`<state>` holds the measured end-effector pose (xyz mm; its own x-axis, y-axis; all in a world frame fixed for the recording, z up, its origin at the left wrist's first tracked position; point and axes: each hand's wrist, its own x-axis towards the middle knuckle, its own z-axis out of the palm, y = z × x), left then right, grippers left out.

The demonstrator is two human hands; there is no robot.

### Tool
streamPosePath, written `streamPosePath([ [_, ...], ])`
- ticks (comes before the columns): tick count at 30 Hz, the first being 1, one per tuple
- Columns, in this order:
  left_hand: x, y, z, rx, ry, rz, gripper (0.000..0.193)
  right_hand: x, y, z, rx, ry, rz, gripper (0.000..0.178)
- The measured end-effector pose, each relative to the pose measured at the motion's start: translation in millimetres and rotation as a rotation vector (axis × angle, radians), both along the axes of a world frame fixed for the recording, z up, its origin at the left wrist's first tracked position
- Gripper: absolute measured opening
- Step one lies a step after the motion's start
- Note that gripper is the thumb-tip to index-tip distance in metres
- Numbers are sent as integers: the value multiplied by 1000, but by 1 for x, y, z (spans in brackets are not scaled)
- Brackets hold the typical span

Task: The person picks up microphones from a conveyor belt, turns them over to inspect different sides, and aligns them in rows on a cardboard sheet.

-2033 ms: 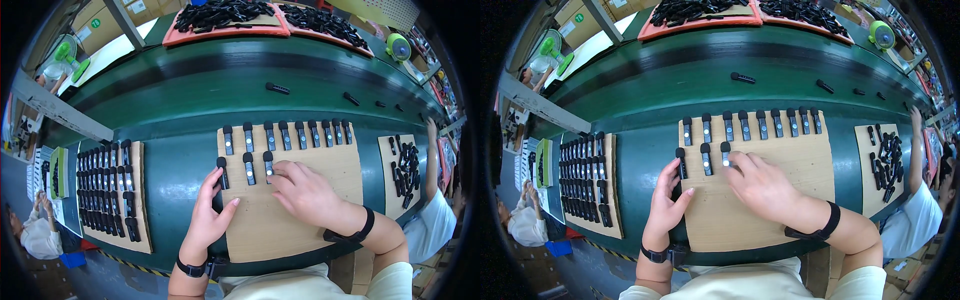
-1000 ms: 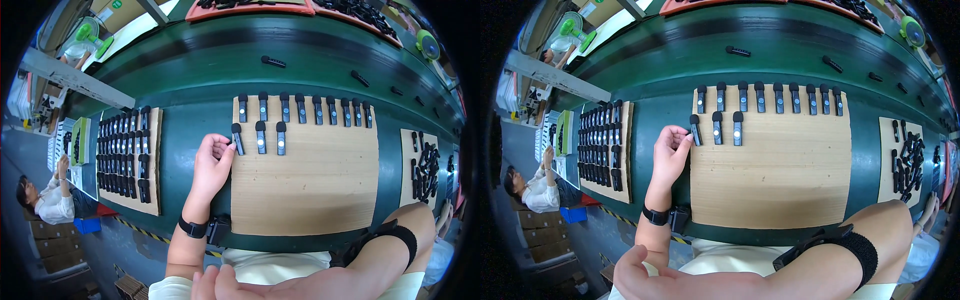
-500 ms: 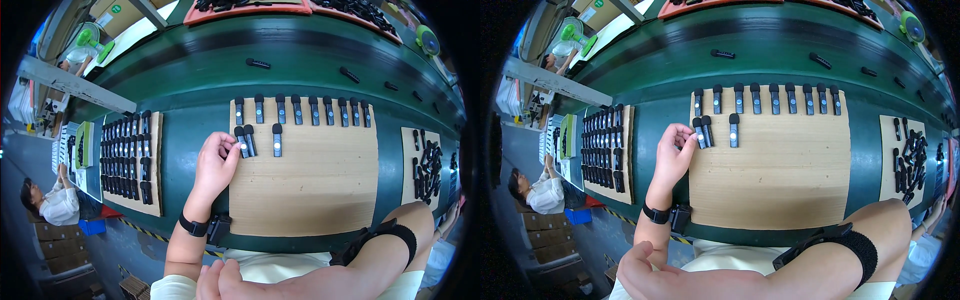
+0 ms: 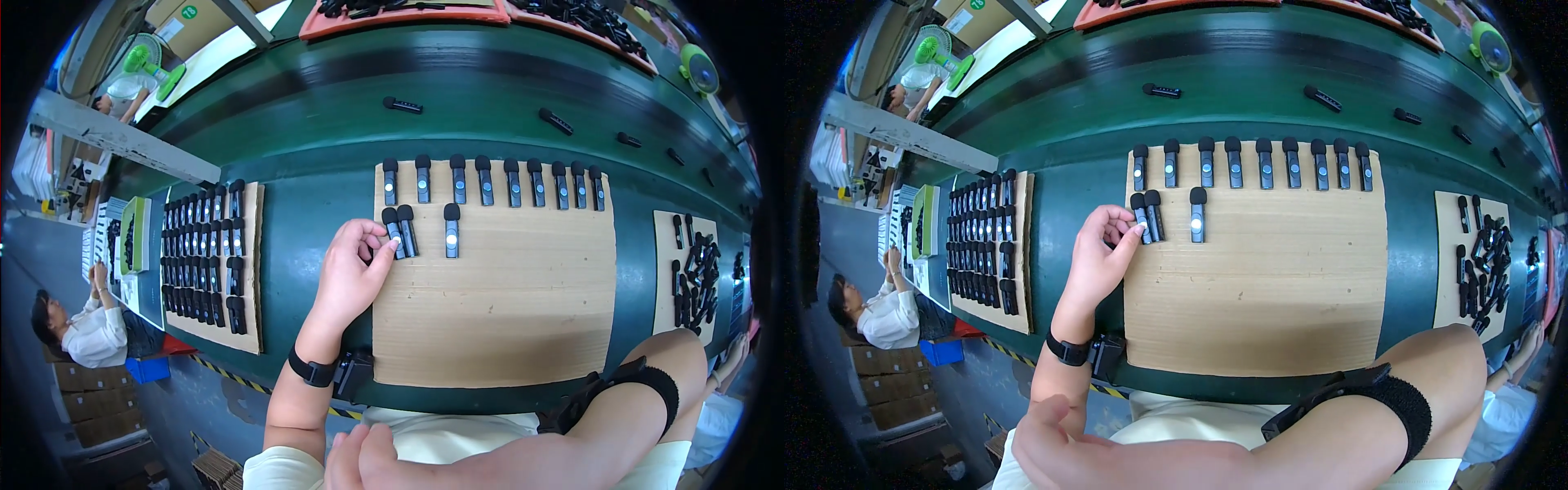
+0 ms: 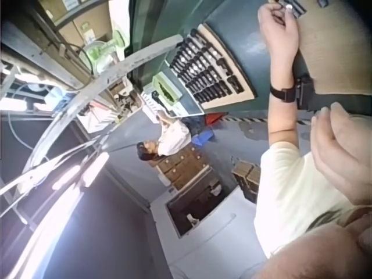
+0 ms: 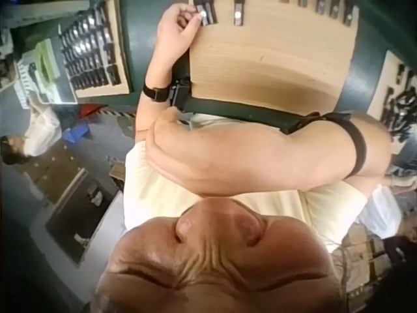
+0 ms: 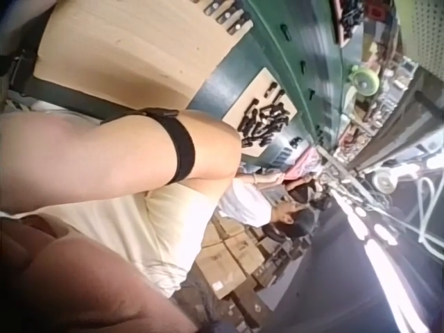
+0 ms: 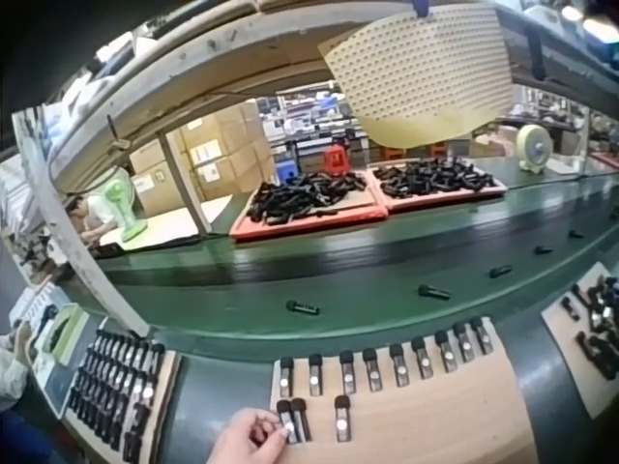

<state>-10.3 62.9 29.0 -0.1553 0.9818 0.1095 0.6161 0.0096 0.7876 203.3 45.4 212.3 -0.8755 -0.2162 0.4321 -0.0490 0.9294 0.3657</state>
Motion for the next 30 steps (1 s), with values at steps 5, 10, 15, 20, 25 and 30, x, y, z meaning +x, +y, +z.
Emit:
streamPosePath([
  [5,-2,-1,-5,-6,-56,8,20,-5,0,-2,-76,-29,55,23],
  [10,0,2,-6,15,-64,-21,20,-5,0,-2,-7,-44,35,22],
  [15,3,1,-6,26,-64,-53,21,-4,2,0,11,-63,31,21],
  [20,-5,3,-9,39,-82,-72,21,-8,1,-2,-63,-103,11,20],
  [25,-24,17,-10,73,-239,-34,18,-6,31,-34,-357,-377,2,17],
  [30,-72,67,-3,175,-237,38,18,17,133,-87,-506,-267,-417,18],
])
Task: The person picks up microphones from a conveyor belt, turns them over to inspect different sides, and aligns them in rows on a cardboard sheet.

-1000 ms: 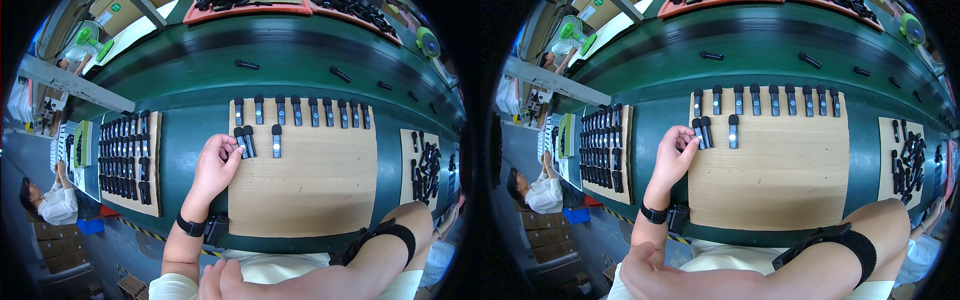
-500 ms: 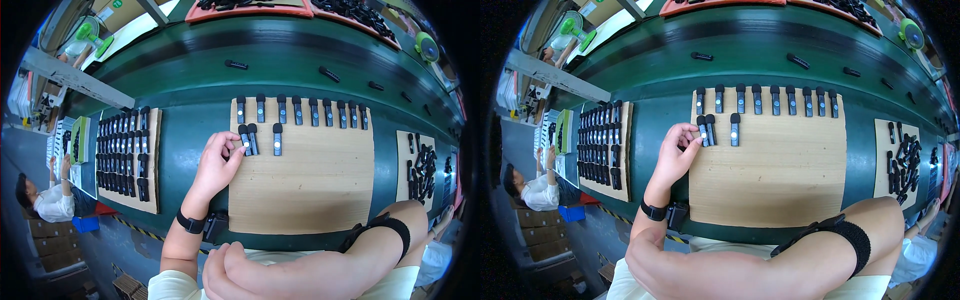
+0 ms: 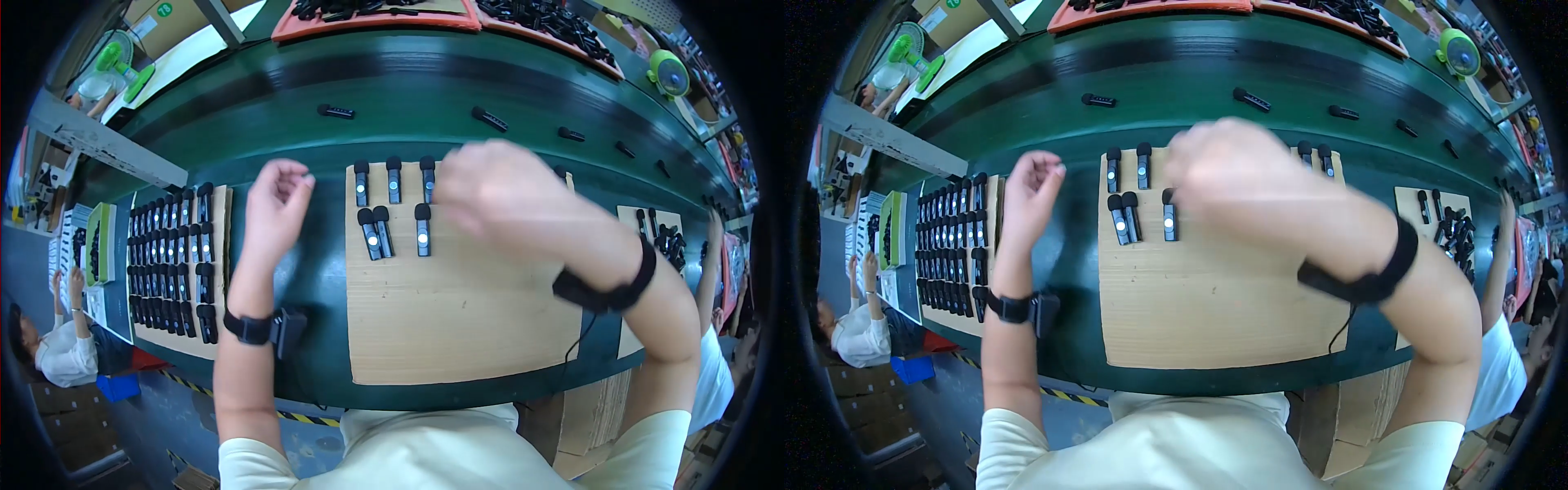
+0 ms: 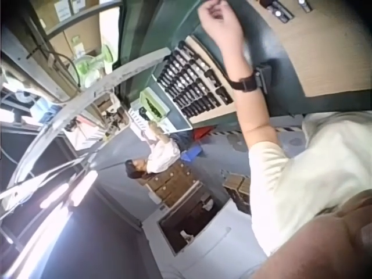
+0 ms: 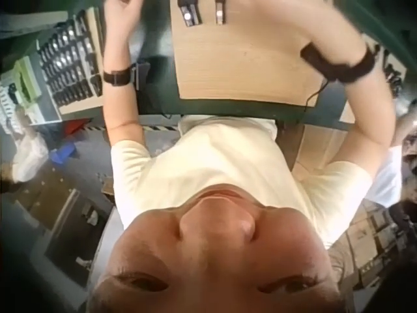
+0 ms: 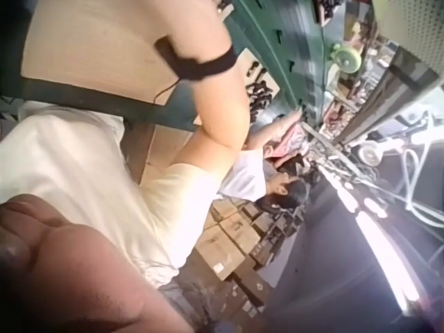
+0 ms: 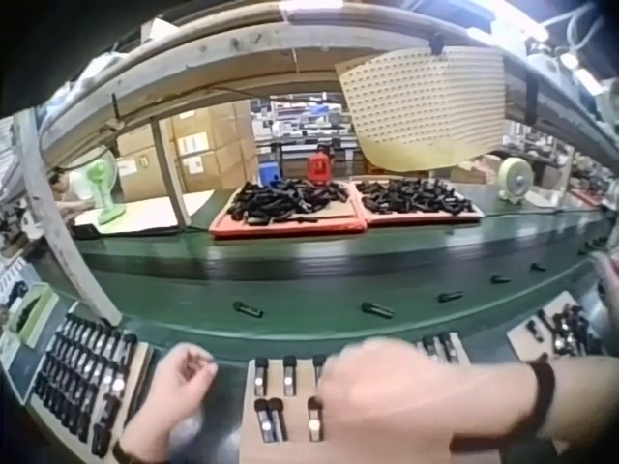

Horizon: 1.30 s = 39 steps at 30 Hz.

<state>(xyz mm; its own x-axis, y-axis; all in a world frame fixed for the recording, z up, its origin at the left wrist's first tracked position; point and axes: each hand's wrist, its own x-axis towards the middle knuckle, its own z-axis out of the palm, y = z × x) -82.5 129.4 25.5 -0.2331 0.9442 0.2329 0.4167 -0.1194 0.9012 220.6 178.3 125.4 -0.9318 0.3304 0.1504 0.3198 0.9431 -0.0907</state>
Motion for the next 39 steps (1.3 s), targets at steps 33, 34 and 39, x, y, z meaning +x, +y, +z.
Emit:
streamPosePath([
  [33,18,26,28,57,-301,-39,20,94,-137,-14,-1211,949,-751,26],
  [34,26,7,32,11,-428,-28,20,98,-144,-23,-1202,994,-719,25],
  [39,65,-99,43,-24,-422,18,26,107,-158,-36,-1025,984,-525,26],
])
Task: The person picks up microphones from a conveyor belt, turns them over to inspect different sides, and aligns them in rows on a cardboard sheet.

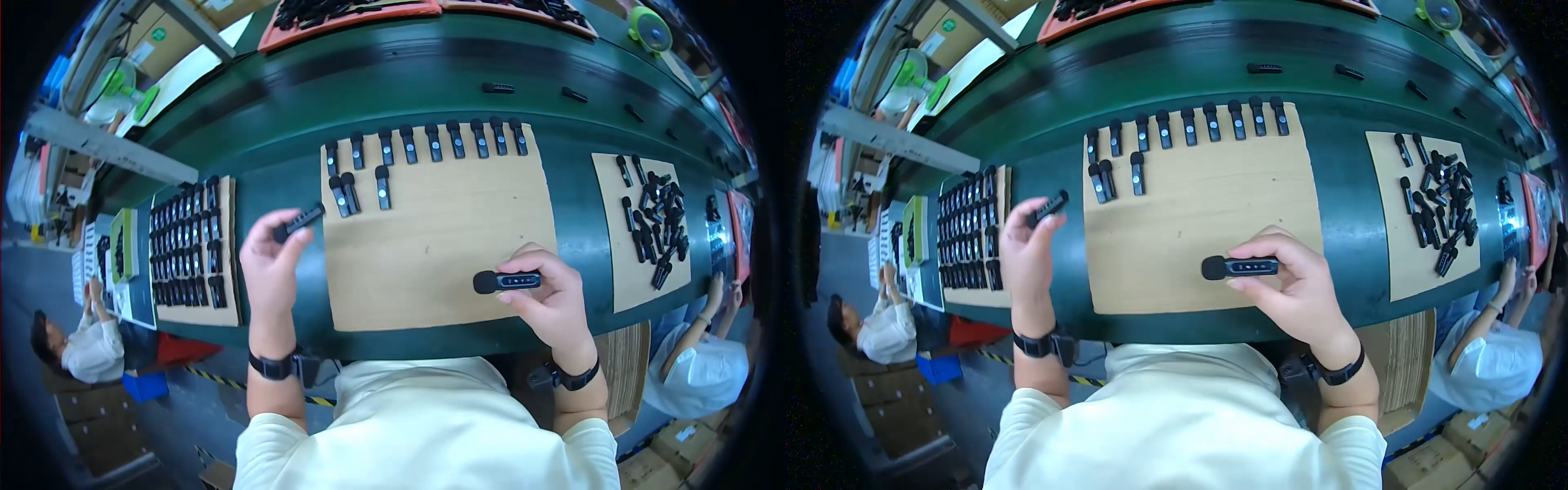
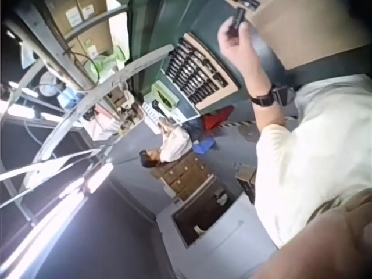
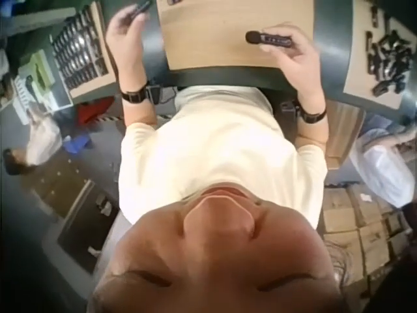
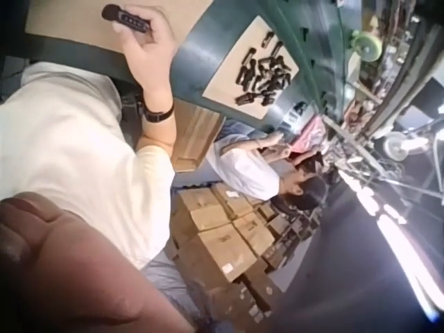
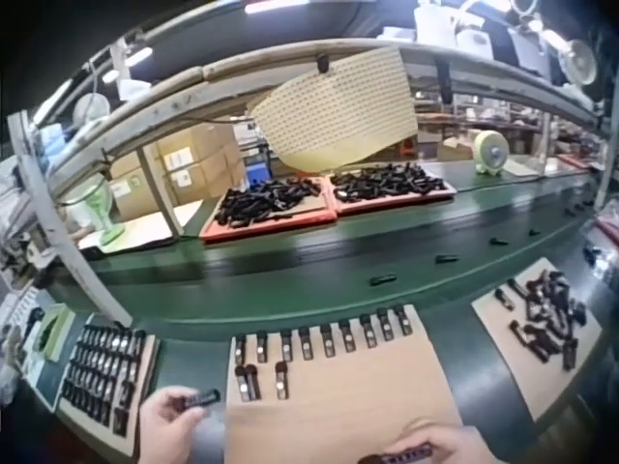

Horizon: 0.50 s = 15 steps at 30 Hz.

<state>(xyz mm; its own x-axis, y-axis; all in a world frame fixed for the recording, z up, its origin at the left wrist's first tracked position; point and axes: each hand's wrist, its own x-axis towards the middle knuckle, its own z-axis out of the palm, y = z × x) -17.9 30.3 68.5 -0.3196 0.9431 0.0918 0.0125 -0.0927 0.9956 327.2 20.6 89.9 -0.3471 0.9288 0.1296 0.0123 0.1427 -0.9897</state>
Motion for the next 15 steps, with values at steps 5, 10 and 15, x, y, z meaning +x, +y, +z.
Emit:
streamPosePath([
  [5,54,-54,18,-23,69,-118,30,-8,11,-1,4,76,59,27],
  [10,81,-62,37,4,168,-188,31,-13,12,2,127,23,113,27],
  [15,82,-56,38,55,232,-275,28,-19,10,5,214,-31,113,27],
])
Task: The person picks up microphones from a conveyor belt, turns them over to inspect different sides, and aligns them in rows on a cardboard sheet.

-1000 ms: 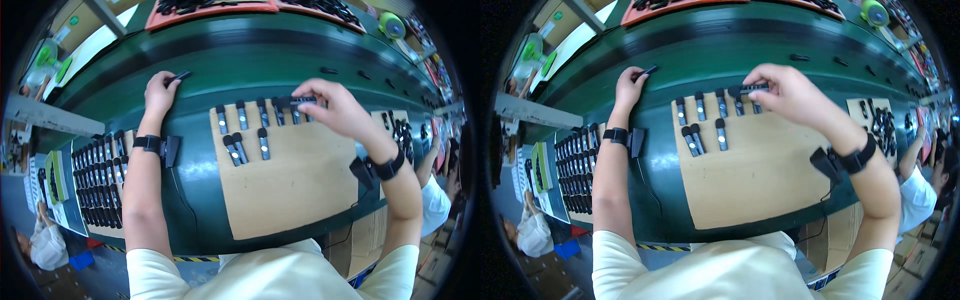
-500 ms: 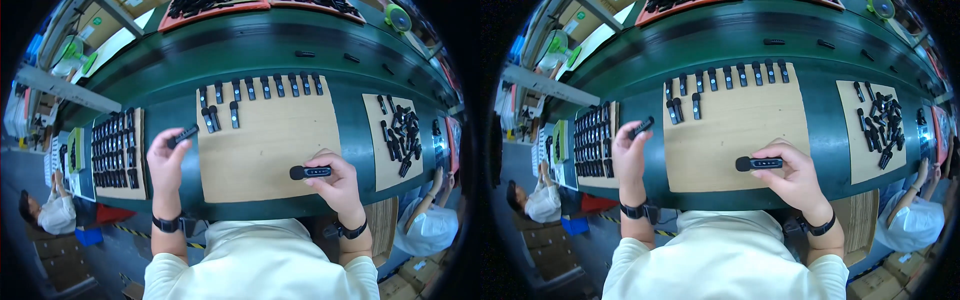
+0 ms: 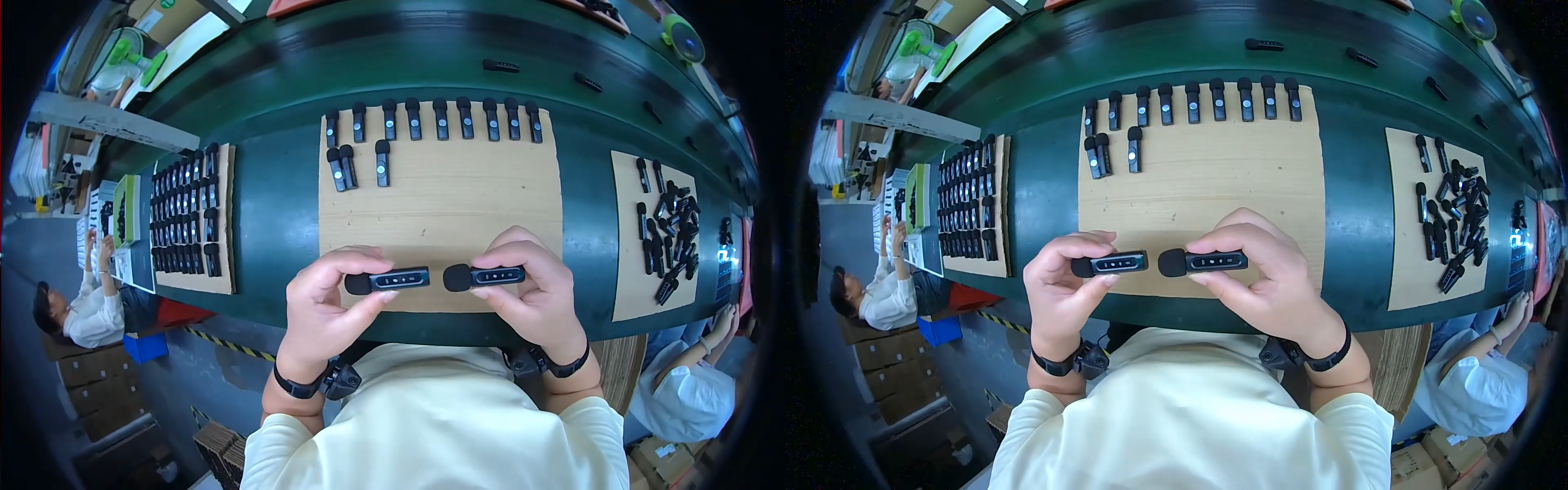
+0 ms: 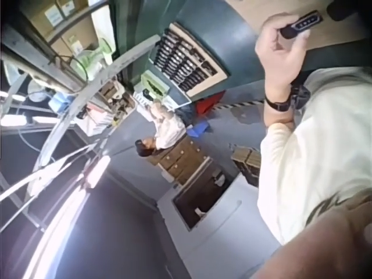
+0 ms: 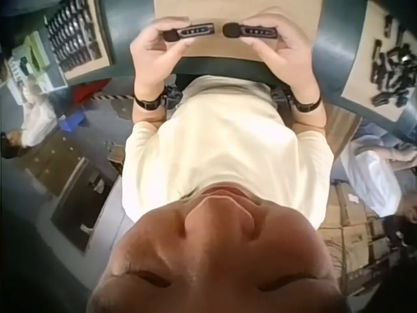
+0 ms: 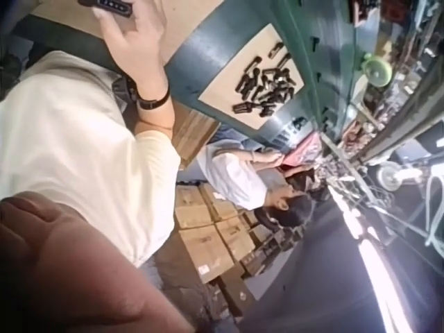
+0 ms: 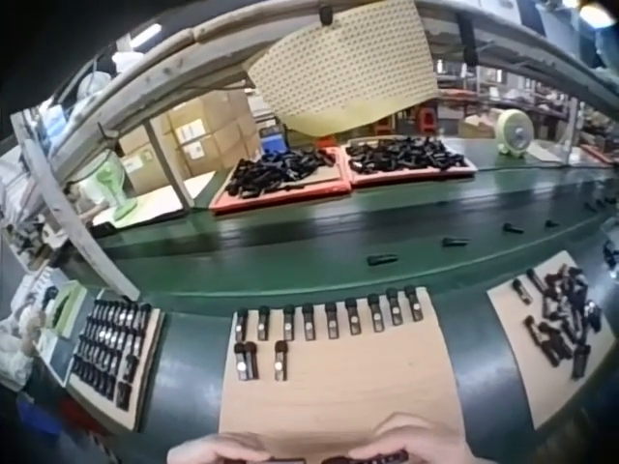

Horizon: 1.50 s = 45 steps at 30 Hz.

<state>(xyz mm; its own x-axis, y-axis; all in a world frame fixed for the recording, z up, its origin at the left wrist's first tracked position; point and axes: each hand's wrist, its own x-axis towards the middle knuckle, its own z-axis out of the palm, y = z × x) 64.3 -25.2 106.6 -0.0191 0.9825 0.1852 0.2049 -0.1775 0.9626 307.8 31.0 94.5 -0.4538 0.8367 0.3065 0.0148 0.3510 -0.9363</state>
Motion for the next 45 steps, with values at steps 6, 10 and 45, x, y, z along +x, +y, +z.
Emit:
streamPosePath([
  [6,-5,15,-1,94,17,-147,25,-8,0,2,38,-43,-40,26],
  [10,-11,20,-10,141,12,-168,28,-8,4,-1,128,-56,-34,28],
  [45,5,11,-21,276,57,-155,28,-45,-20,7,460,-185,-109,33],
])
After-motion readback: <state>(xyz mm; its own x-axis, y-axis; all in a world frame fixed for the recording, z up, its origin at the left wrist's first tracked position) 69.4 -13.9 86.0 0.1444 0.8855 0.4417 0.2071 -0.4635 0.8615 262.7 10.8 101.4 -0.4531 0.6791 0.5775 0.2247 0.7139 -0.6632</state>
